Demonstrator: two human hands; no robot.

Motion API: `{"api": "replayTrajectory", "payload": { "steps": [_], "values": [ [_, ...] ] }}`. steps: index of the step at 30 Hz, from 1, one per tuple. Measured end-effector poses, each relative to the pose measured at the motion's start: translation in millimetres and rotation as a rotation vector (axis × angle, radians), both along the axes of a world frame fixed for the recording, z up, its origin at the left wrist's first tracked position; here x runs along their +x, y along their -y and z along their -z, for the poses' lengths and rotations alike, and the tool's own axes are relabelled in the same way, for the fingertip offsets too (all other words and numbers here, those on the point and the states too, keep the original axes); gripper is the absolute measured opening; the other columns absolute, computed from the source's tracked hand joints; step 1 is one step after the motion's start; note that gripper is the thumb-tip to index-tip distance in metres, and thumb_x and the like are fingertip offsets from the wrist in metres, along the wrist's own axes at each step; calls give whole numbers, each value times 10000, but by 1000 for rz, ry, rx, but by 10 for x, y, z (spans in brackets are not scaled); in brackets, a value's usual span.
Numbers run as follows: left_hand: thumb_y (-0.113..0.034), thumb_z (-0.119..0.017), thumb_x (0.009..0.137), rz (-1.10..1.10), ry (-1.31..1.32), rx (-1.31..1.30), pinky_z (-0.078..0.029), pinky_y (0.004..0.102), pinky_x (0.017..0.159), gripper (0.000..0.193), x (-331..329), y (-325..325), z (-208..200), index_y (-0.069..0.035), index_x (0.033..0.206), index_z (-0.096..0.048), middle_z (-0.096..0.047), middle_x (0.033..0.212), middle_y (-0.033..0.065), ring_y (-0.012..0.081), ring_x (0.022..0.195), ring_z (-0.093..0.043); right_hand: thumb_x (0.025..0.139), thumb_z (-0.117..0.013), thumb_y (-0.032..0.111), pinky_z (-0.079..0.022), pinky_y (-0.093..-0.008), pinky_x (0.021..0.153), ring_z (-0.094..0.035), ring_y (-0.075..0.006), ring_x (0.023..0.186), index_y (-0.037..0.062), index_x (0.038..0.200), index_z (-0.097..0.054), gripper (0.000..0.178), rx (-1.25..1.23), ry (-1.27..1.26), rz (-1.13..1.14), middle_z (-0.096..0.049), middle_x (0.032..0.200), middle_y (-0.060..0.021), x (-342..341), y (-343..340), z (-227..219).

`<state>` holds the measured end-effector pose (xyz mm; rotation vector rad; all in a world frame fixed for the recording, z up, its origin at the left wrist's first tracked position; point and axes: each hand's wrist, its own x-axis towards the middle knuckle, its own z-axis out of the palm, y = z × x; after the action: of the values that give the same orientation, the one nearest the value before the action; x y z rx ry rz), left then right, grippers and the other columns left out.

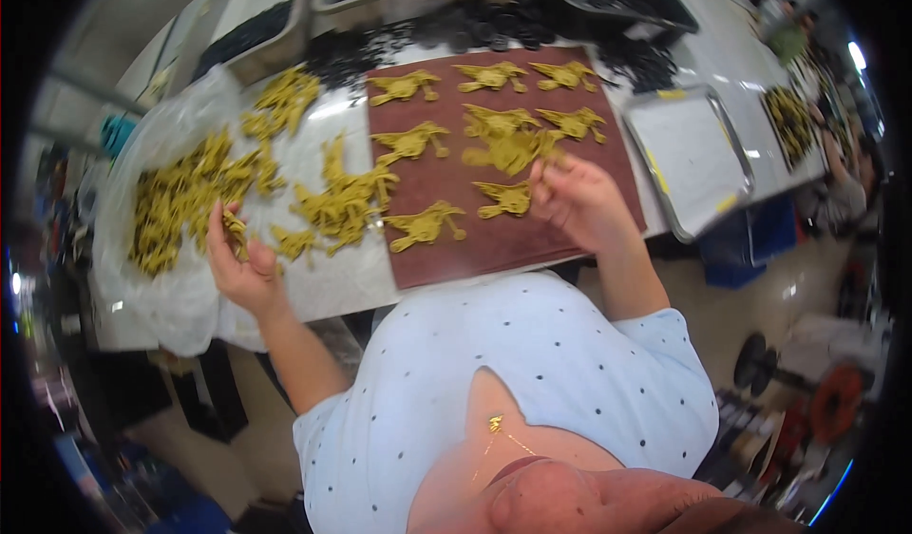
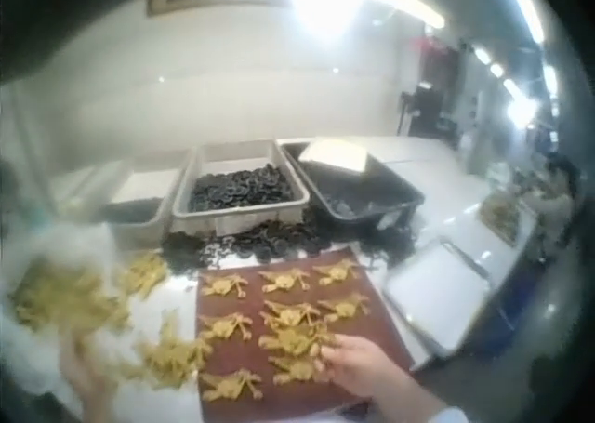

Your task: The person arranges toy motorcycle frames on a mat, attaches handlebars to the frames, and attaches wheels to the frames by hand.

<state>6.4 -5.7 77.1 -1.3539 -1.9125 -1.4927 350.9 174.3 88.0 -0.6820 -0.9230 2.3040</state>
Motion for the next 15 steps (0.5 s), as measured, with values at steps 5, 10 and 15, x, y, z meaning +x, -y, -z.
{"api": "replayTrajectory", "payload": {
  "steps": [5,10,15],
  "values": [
    [-191,-665,798,-35,-203,-488,-407,430,943,531,-79,-145,376,-70,1288,-502,-569,1114,131,304,1023,-549,900,-485,138,-291,-205,498,-352,-61,529,-17,918,-566,176,108,193,309,-460,629,5,887,-443,90],
    [-244,-724,746,-109,-398,-707,-319,519,1005,611,55,-246,546,-114,1297,-492,-538,1184,99,288,1097,-517,894,-458,143,-211,-208,397,-281,-46,438,6,862,-551,168,-79,499,145,-399,554,30,1204,-460,445],
    [-185,-725,716,121,-412,-508,-299,493,1046,620,458,-561,204,-51,1273,-490,-526,1209,132,291,1159,-495,894,-463,215,-436,-422,488,-583,-330,536,-18,793,-565,274,805,1371,184,-596,619,-184,1057,-410,705]
  ]
}}
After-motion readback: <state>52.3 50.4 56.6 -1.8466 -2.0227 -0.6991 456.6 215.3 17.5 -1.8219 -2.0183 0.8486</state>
